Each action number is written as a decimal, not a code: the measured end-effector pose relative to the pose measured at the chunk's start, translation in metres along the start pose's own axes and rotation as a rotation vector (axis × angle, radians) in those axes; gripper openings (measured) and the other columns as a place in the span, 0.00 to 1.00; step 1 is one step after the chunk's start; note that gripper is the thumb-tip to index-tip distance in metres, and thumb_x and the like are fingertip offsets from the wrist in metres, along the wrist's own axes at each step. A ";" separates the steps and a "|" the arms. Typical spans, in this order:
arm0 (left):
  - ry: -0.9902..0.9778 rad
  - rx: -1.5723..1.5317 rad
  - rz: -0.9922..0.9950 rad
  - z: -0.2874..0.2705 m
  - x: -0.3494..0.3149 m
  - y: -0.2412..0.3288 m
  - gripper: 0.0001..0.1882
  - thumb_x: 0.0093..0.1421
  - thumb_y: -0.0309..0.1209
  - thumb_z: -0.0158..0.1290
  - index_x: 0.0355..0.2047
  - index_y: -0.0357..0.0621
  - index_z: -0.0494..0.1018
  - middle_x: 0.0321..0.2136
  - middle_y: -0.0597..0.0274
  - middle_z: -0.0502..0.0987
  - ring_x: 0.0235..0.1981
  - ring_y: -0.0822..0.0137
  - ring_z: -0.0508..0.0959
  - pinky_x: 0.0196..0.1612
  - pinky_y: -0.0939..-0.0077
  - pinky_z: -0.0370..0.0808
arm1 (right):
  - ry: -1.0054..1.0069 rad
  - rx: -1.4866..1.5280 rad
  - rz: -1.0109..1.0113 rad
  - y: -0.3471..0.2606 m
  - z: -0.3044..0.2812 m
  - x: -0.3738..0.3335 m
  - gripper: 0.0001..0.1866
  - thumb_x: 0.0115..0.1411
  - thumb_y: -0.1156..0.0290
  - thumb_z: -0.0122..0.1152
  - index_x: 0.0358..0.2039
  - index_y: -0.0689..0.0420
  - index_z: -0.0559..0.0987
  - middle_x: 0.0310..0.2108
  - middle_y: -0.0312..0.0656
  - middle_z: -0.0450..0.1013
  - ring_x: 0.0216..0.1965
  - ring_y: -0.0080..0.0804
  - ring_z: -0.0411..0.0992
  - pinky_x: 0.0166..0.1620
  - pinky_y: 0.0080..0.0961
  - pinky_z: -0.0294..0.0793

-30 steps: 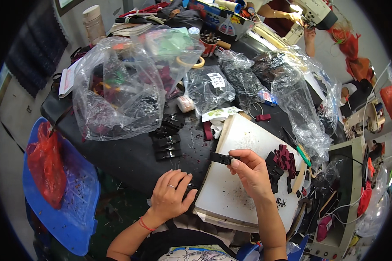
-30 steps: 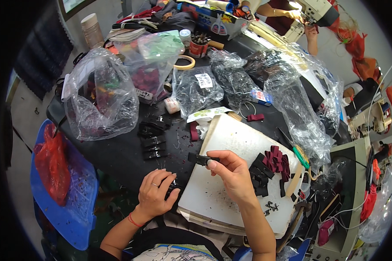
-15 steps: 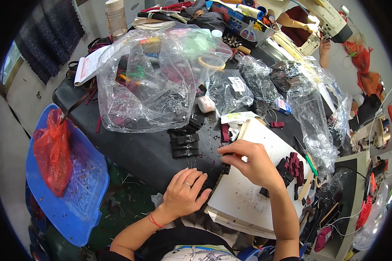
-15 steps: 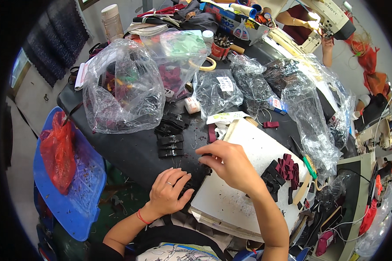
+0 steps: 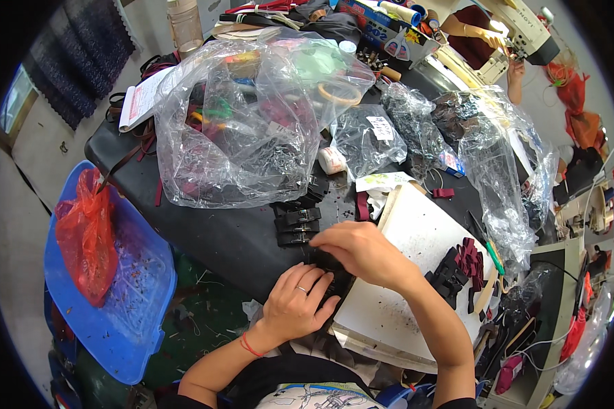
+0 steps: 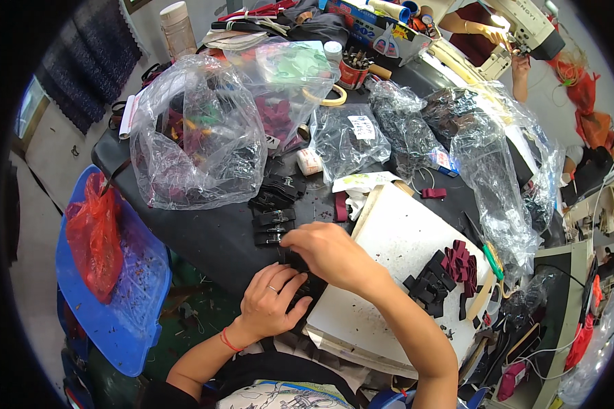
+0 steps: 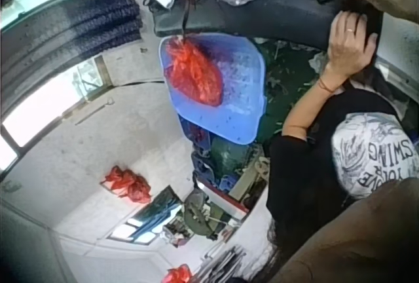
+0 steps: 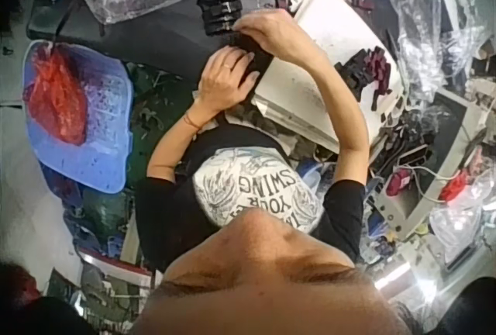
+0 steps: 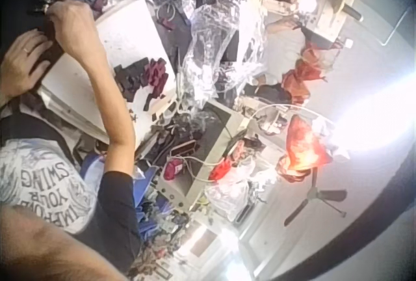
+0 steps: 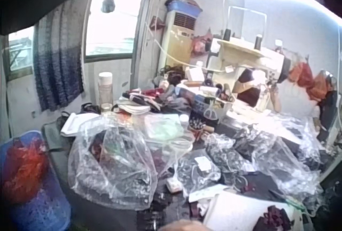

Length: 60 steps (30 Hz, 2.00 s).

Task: The person assembles small black plastic clips by hand, inserting metal fasteners into the plastic bodies. They handle the components one by one, picking up a plastic piece and a metal piece, joining them, and placing the finished unit on a white board. The workspace is cluttered with bags of materials and sewing supplies.

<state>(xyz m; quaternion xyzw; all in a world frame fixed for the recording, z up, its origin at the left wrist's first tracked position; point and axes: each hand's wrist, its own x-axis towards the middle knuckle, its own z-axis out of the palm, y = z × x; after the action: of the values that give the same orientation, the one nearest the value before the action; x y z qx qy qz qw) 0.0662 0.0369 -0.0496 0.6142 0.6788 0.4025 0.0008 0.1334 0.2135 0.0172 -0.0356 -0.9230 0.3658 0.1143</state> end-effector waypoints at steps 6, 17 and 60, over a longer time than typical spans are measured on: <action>-0.014 0.025 -0.005 -0.007 -0.003 -0.003 0.20 0.49 0.35 0.61 0.42 0.38 0.76 0.43 0.55 0.74 0.47 0.53 0.74 0.52 0.59 0.71 | -0.133 -0.163 0.105 -0.015 -0.003 -0.031 0.09 0.52 0.77 0.63 0.36 0.60 0.80 0.31 0.44 0.76 0.38 0.42 0.73 0.43 0.36 0.72; -0.206 0.028 0.001 -0.008 0.007 0.003 0.40 0.53 0.30 0.57 0.64 0.29 0.53 0.62 0.39 0.61 0.64 0.42 0.60 0.65 0.49 0.55 | 0.057 -0.415 0.177 -0.001 0.032 -0.037 0.05 0.46 0.73 0.58 0.26 0.55 0.79 0.26 0.38 0.73 0.37 0.37 0.69 0.41 0.32 0.66; -0.135 0.035 0.074 0.005 0.012 0.000 0.43 0.54 0.35 0.60 0.64 0.33 0.52 0.62 0.38 0.59 0.64 0.39 0.59 0.65 0.48 0.57 | 0.283 -0.251 0.396 -0.042 0.039 -0.064 0.07 0.54 0.77 0.62 0.35 0.60 0.79 0.34 0.45 0.74 0.36 0.43 0.72 0.40 0.32 0.73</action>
<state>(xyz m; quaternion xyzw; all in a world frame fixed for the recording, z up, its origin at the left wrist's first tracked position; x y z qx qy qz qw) 0.0657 0.0496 -0.0473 0.6645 0.6608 0.3482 0.0209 0.1869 0.1472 0.0064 -0.2799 -0.9110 0.2551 0.1633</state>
